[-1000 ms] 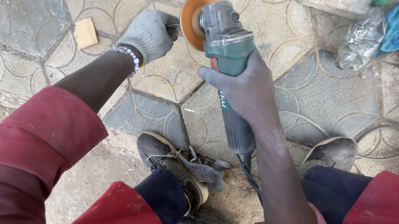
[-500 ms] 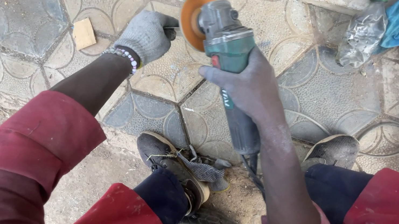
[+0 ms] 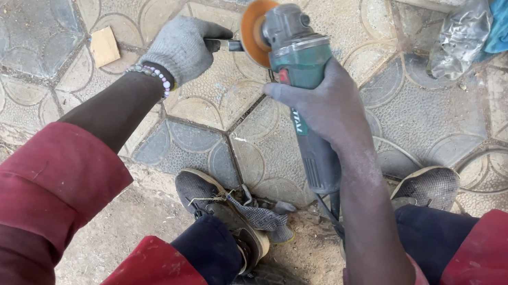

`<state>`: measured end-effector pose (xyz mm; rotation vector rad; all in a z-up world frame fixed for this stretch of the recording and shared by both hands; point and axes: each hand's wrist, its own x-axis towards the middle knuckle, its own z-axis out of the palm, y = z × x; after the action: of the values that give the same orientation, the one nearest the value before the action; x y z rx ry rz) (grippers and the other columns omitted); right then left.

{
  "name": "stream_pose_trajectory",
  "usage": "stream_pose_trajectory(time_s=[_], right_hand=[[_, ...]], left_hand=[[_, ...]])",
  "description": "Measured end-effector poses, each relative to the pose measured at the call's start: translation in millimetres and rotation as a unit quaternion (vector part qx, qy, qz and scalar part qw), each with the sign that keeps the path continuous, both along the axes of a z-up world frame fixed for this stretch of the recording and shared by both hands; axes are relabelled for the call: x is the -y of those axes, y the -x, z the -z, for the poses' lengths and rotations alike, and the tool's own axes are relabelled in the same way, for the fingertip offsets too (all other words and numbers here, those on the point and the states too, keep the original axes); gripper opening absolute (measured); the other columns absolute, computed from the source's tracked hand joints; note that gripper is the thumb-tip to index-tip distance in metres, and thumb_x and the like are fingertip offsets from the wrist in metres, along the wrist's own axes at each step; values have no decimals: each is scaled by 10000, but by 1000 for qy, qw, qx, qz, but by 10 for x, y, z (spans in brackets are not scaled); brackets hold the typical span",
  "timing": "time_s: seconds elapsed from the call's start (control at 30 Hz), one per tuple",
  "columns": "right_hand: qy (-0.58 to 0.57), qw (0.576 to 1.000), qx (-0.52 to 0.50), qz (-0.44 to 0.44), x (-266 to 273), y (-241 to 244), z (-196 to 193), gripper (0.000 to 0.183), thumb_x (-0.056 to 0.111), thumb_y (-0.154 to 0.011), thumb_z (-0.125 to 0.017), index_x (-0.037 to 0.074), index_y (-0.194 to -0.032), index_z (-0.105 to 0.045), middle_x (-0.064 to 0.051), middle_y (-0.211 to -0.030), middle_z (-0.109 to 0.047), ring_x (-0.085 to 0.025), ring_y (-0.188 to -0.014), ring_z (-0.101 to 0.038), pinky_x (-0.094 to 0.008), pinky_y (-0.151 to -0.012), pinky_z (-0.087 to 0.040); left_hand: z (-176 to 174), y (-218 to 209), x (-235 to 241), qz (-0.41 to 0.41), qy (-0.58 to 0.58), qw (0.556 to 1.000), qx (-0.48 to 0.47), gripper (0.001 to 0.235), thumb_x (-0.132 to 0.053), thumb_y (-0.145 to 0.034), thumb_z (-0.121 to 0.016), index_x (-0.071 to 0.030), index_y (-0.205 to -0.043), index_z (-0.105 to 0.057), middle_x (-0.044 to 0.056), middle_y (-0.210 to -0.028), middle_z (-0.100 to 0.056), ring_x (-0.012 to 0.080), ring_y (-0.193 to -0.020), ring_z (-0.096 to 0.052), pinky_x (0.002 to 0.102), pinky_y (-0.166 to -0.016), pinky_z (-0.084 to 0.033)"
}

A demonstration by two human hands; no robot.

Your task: Smoothing the sharp edges of a rectangular metal plate using a handheld angle grinder.

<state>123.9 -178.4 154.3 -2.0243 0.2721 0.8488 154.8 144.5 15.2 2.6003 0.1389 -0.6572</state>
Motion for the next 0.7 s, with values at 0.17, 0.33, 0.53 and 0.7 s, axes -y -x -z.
stream_pose_trajectory(time_s=[0.17,0.33,0.53,0.7], right_hand=[[-7,1000,-5,-4,-8,27,-56,657,568,-830,-985,297,-1409,-833,72,-1322,-891,-126,-1131,-825,-369,-1003,-653],[-21,1000,-19,-10,-46,17,-145,676,537,-804,-1005,283,-1406,-832,88,-1322,-901,-111,-1133,-838,-357,-1013,-667],[7,999,-33,-16,79,-39,-9,735,566,-834,-977,272,-1490,-824,64,-1387,-884,-143,-1193,-823,-379,-1034,-645],[-40,998,-45,-18,-49,-9,-278,598,434,-835,-1017,278,-1386,-845,159,-1222,-937,-46,-1083,-855,-294,-988,-673]], left_hand=[[138,-72,-92,78,-10,995,57,513,-3,-1102,-709,-224,-1498,-949,66,-1226,-966,304,-1133,-888,466,-1002,-703],[62,-32,-81,79,-46,996,19,331,39,-986,-580,-181,-956,-825,13,-817,-815,286,-802,-738,452,-760,-610],[84,-91,-114,149,-32,987,43,792,71,-927,-685,-201,-1650,-857,53,-1484,-918,347,-1390,-827,520,-1154,-652],[148,-73,-155,151,-81,984,48,464,14,-1013,-633,-177,-1277,-962,125,-1054,-931,437,-972,-862,564,-845,-719]])
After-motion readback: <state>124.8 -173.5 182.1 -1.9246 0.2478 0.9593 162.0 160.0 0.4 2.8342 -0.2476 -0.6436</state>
